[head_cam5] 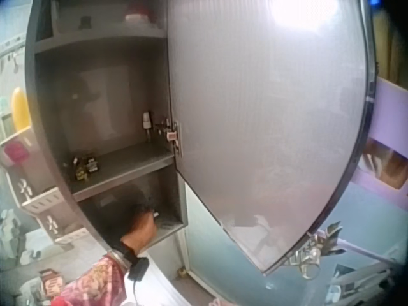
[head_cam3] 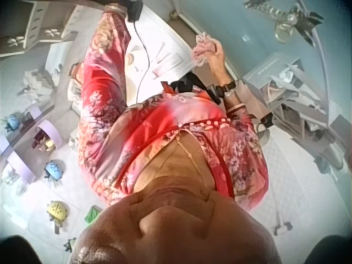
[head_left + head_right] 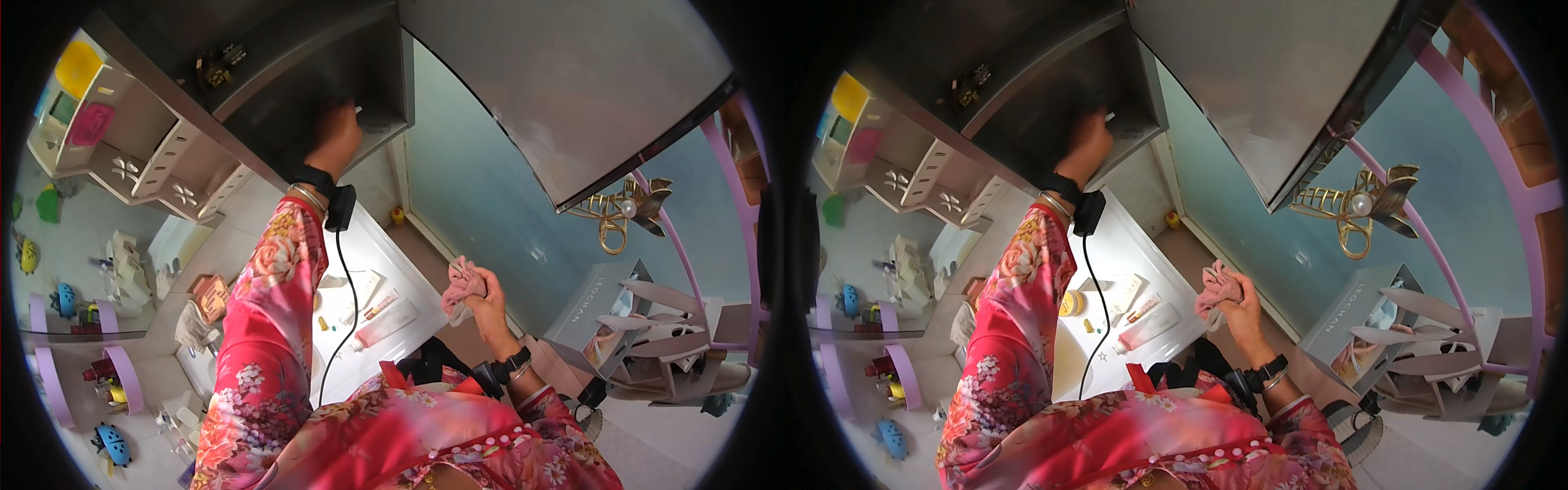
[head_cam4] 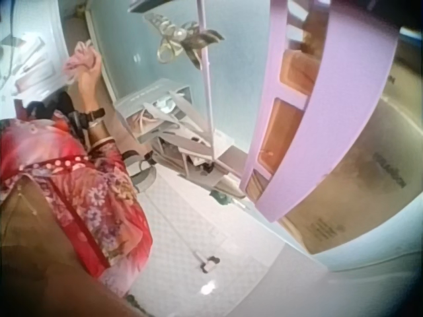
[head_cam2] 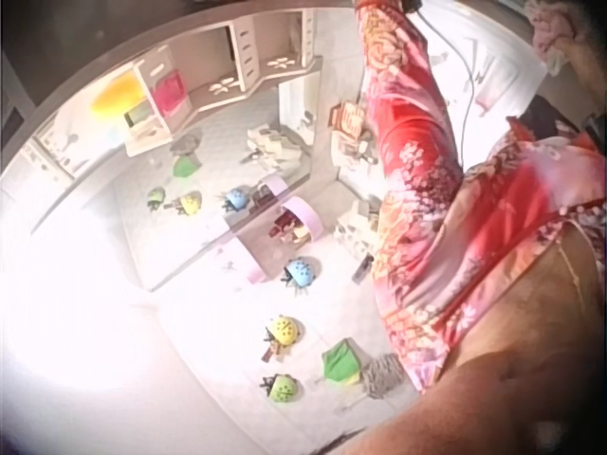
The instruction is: Cleaning a gold ornament, several medication tubes, and a test strip with a cloth before storing them in a bathroom cabinet.
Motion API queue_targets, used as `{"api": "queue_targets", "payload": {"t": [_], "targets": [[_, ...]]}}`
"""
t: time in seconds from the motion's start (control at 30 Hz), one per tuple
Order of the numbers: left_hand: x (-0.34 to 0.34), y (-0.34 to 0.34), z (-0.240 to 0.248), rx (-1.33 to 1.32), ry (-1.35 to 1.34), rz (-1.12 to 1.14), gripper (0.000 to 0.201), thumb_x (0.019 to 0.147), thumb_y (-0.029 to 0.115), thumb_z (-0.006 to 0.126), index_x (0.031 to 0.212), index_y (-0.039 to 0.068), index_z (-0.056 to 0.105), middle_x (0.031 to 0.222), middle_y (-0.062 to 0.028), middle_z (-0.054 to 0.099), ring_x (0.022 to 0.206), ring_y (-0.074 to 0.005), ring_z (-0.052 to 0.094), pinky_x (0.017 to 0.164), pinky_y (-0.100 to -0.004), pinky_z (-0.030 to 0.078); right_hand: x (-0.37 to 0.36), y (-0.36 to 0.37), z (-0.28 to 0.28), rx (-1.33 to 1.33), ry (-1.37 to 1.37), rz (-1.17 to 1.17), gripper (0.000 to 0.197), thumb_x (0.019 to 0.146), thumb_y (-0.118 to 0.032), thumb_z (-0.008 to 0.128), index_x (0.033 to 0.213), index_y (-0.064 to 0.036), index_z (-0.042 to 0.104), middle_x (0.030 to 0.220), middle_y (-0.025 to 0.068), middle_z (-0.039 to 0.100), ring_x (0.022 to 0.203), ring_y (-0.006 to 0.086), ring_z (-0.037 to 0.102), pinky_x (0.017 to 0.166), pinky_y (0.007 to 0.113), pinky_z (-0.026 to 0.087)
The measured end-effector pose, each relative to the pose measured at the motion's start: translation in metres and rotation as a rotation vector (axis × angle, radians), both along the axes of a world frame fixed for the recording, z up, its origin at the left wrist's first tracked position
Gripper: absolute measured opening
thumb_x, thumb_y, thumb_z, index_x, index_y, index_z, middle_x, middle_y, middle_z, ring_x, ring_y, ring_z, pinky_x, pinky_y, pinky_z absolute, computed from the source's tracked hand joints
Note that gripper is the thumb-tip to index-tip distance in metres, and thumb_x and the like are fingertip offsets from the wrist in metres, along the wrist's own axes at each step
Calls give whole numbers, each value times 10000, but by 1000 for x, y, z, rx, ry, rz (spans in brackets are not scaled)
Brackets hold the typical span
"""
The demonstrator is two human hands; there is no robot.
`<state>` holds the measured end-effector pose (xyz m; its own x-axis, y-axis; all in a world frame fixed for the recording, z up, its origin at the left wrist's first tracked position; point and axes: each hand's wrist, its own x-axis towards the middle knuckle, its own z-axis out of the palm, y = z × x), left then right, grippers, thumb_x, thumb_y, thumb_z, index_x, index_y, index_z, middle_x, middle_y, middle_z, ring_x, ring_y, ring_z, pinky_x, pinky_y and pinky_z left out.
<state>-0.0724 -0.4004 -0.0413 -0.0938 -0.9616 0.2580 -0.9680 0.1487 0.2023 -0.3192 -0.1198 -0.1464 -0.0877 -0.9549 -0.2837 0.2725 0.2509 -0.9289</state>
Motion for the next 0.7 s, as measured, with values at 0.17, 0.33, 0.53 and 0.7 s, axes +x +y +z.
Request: {"api": "queue_targets", "payload": {"t": [0.17,0.33,0.53,0.7], "targets": [[-21,34,16,86,123,-99,330,779,83,494,1098,7,528,1052,-254,516,1014,-415,503,860,-429,435,6,-5,-1,-25,-25,12,470,714,118,537,1155,-24,462,1088,68,536,994,140,519,869,260,409],[-22,43,13,136,-83,-132,436,807,218,565,1200,47,486,1135,-200,468,997,-379,517,913,-449,386,9,-5,-7,-71,-25,24,462,712,113,549,1145,-26,468,1089,64,536,1002,144,512,882,266,402],[-21,41,4,66,-124,-174,373,784,218,607,1126,81,549,1060,-174,496,955,-357,535,907,-472,374,6,-3,-7,-66,1,-10,496,682,110,558,1150,-23,459,1068,65,551,970,144,540,840,270,439],[-19,42,-9,-96,-114,-203,278,769,201,632,1024,98,596,983,-146,505,896,-327,547,871,-482,380,4,-4,-7,-47,-22,-31,481,693,106,544,1149,-20,459,1064,73,555,962,152,547,832,276,447]]}}
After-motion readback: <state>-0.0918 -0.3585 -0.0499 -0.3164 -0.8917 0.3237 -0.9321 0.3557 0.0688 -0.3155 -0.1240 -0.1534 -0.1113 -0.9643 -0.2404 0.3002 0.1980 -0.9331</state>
